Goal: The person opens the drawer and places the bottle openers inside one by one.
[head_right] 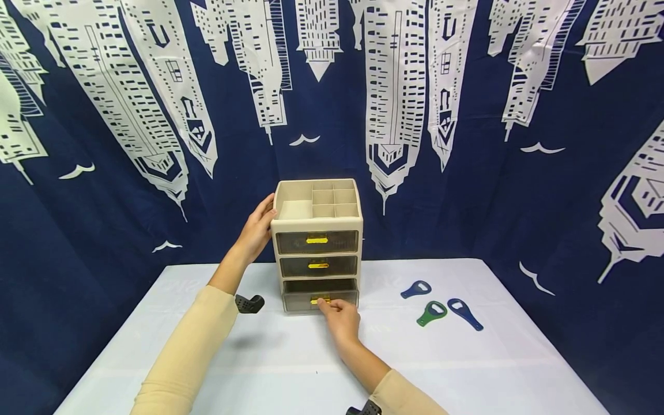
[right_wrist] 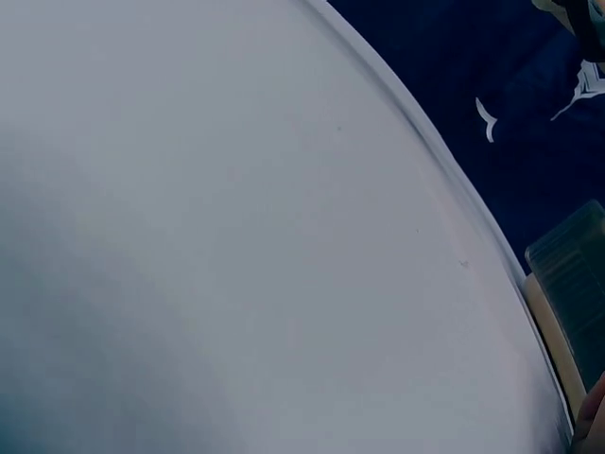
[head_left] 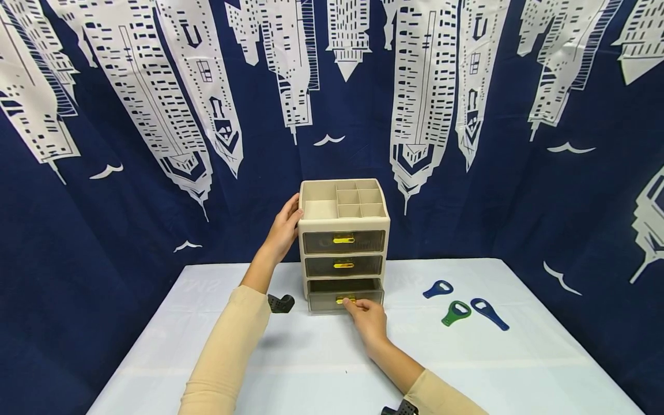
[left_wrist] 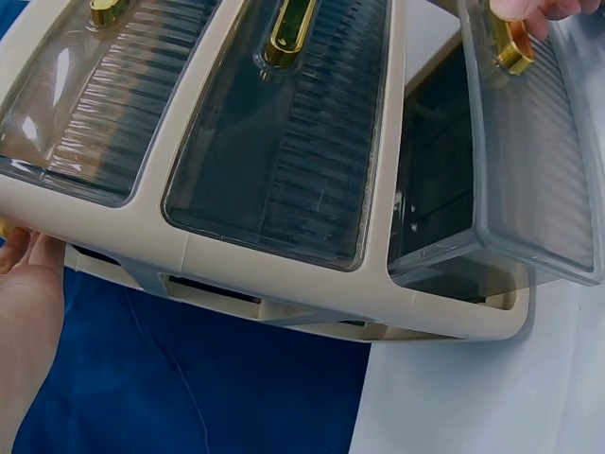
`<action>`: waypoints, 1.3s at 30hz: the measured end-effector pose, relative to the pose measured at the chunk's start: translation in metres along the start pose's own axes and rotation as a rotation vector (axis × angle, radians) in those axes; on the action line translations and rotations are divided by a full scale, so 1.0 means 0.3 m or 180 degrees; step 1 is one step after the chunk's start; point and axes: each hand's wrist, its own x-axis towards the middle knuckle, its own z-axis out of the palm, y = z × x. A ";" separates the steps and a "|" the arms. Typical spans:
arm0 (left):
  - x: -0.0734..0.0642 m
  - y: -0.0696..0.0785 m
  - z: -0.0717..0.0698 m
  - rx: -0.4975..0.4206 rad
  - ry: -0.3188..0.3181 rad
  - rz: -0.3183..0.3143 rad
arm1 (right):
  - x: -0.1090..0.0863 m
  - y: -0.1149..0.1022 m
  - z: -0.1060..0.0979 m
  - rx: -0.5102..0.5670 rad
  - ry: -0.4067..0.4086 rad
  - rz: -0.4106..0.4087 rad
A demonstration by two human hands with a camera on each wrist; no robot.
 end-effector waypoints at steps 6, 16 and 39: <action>-0.002 0.000 0.001 -0.0044 0.0007 0.0009 | -0.028 -0.006 -0.013 0.0114 -0.0113 0.0080; -0.001 0.001 0.004 -0.0048 -0.0014 0.0030 | -0.067 -0.010 -0.026 0.0100 -0.0194 0.0021; -0.001 0.002 0.002 -0.0077 0.0008 0.0014 | -0.109 -0.012 -0.046 0.0134 -0.0352 0.0119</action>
